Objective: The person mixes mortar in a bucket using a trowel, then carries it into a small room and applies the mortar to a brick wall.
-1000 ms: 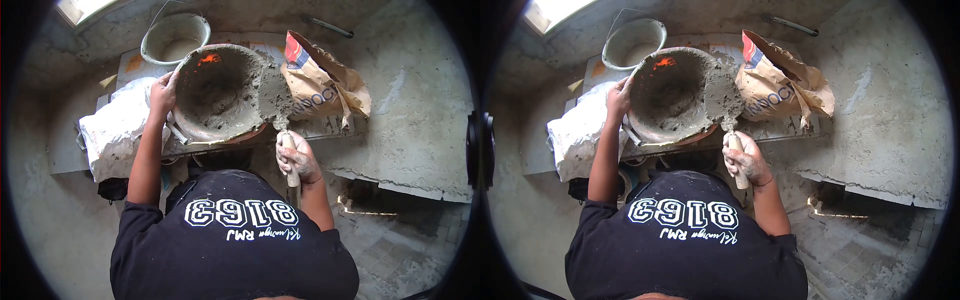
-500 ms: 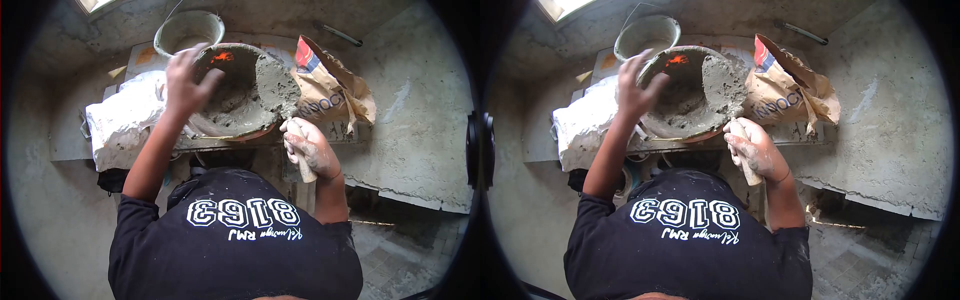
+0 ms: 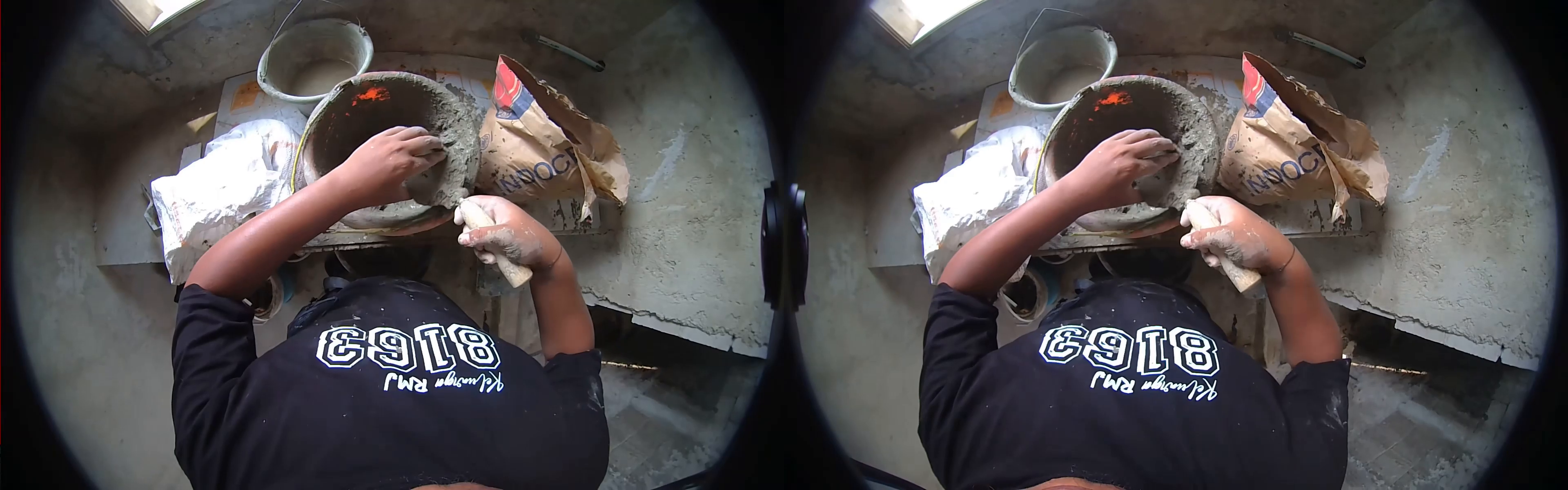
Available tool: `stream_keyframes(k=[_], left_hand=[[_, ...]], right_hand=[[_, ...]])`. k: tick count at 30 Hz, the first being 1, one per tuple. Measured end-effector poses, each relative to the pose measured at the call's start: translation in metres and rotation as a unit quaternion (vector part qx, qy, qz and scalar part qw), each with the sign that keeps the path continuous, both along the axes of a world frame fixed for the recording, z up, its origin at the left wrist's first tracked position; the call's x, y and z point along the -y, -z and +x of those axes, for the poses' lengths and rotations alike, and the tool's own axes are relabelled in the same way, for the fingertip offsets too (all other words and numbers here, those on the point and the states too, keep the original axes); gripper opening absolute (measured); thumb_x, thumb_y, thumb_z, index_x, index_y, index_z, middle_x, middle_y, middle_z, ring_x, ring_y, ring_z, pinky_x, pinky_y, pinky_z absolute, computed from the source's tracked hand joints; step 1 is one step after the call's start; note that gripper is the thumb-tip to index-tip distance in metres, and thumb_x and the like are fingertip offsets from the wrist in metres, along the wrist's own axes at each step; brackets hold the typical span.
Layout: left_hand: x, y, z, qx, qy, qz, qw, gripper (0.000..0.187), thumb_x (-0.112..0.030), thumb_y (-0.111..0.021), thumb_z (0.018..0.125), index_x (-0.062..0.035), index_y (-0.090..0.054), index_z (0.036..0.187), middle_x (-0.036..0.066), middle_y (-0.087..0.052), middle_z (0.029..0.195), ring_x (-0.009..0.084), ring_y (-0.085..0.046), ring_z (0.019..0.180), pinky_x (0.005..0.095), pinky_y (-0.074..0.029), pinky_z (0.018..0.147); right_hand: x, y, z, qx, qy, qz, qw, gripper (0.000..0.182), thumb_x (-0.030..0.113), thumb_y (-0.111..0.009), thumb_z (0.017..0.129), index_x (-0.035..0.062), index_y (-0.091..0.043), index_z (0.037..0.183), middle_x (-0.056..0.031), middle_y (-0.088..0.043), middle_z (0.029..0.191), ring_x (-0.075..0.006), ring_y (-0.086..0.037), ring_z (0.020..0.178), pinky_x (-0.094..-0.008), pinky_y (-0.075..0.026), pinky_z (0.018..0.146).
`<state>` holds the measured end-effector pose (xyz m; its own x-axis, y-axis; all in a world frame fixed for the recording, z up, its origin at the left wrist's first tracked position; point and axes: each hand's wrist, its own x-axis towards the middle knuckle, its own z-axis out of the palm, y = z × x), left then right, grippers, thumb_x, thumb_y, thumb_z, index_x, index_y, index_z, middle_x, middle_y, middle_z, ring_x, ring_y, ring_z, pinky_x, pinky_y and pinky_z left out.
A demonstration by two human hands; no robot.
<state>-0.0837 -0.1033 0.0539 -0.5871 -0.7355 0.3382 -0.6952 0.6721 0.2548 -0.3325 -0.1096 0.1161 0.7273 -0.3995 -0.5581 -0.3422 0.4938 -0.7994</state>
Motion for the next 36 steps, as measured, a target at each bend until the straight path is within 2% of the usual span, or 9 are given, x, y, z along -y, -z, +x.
stream_keyframes(k=[15,20,23,27,30,32,33,34,36], left_hand=[[0.002,0.029,0.004,-0.010,0.001,-0.014,1.000,0.051,-0.010,-0.070,0.056,-0.0050,-0.067,0.106,0.005,-0.061,0.106,0.0224,-0.057,0.107,0.0358,-0.046,0.096],[-0.003,0.004,0.015,-0.039,-0.032,-0.046,0.998,0.040,-0.014,-0.075,0.062,-0.0070,-0.069,0.102,0.005,-0.062,0.103,0.0231,-0.058,0.102,0.0363,-0.046,0.093],[-0.017,-0.001,0.027,-0.162,-0.096,-0.041,0.981,0.029,-0.004,-0.072,0.069,-0.0059,-0.071,0.098,0.010,-0.065,0.104,0.0280,-0.063,0.097,0.0385,-0.050,0.085],[-0.027,0.023,0.059,-0.161,-0.174,0.054,0.970,0.021,0.004,-0.065,0.074,-0.0027,-0.072,0.093,0.014,-0.070,0.094,0.0311,-0.069,0.082,0.0368,-0.055,0.072],[-0.032,0.017,0.062,-0.113,-0.252,0.133,0.952,0.020,-0.006,-0.075,0.071,-0.0070,-0.072,0.090,0.010,-0.066,0.083,0.0279,-0.065,0.077,0.0365,-0.052,0.070],[-0.031,0.016,0.067,-0.100,-0.255,0.074,0.959,0.023,-0.010,-0.078,0.069,-0.0083,-0.072,0.091,0.009,-0.065,0.086,0.0269,-0.064,0.080,0.0370,-0.051,0.073],[-0.031,0.017,0.070,-0.081,-0.257,0.019,0.963,0.027,-0.013,-0.080,0.067,-0.0097,-0.072,0.093,0.008,-0.064,0.089,0.0260,-0.062,0.083,0.0375,-0.049,0.076],[-0.031,0.019,0.072,-0.083,-0.256,0.019,0.963,0.027,-0.013,-0.080,0.067,-0.0097,-0.072,0.093,0.008,-0.064,0.089,0.0260,-0.062,0.083,0.0375,-0.049,0.076],[-0.032,0.023,0.076,-0.131,-0.352,-0.053,0.925,0.033,-0.019,-0.080,0.068,-0.0142,-0.070,0.099,0.008,-0.060,0.106,0.0261,-0.056,0.101,0.0397,-0.044,0.089]], right_hand=[[0.013,0.010,0.004,-0.023,-0.014,0.024,0.999,0.023,0.008,-0.069,0.081,0.0003,-0.054,0.097,-0.0017,-0.054,0.073,-0.0080,-0.051,0.051,-0.0223,-0.042,0.045],[0.008,0.008,0.009,-0.046,0.010,-0.070,0.996,0.020,0.015,-0.060,0.090,0.0009,-0.054,0.102,-0.0006,-0.052,0.070,-0.0072,-0.049,0.051,-0.0215,-0.041,0.047],[0.012,0.003,0.005,-0.060,0.009,-0.113,0.992,0.023,0.022,-0.052,0.094,0.0013,-0.054,0.104,-0.0020,-0.051,0.069,-0.0081,-0.048,0.054,-0.0222,-0.042,0.049],[0.017,-0.004,-0.004,-0.080,0.054,-0.167,0.981,0.022,0.018,-0.054,0.093,0.0014,-0.053,0.107,-0.0024,-0.051,0.070,-0.0091,-0.048,0.053,-0.0230,-0.042,0.049],[0.021,-0.006,-0.011,-0.094,0.067,-0.200,0.973,0.028,0.014,-0.061,0.089,-0.0005,-0.053,0.112,-0.0044,-0.055,0.076,-0.0093,-0.051,0.054,-0.0231,-0.044,0.050],[0.023,-0.001,-0.018,-0.148,0.076,-0.377,0.911,0.035,0.016,-0.069,0.084,-0.0044,-0.055,0.109,-0.0096,-0.059,0.083,-0.0149,-0.058,0.064,-0.0295,-0.049,0.060],[0.031,0.008,-0.025,-0.153,0.022,-0.570,0.807,0.042,0.020,-0.075,0.079,-0.0084,-0.056,0.105,-0.0170,-0.062,0.091,-0.0274,-0.063,0.077,-0.0372,-0.050,0.073],[0.035,0.015,-0.030,-0.156,0.021,-0.570,0.807,0.042,0.020,-0.075,0.079,-0.0084,-0.056,0.105,-0.0170,-0.062,0.091,-0.0274,-0.063,0.077,-0.0372,-0.050,0.073],[0.041,0.029,-0.037,-0.209,0.040,-0.634,0.743,0.041,0.021,-0.074,0.078,-0.0061,-0.060,0.105,-0.0219,-0.064,0.099,-0.0373,-0.061,0.091,-0.0404,-0.049,0.081]])
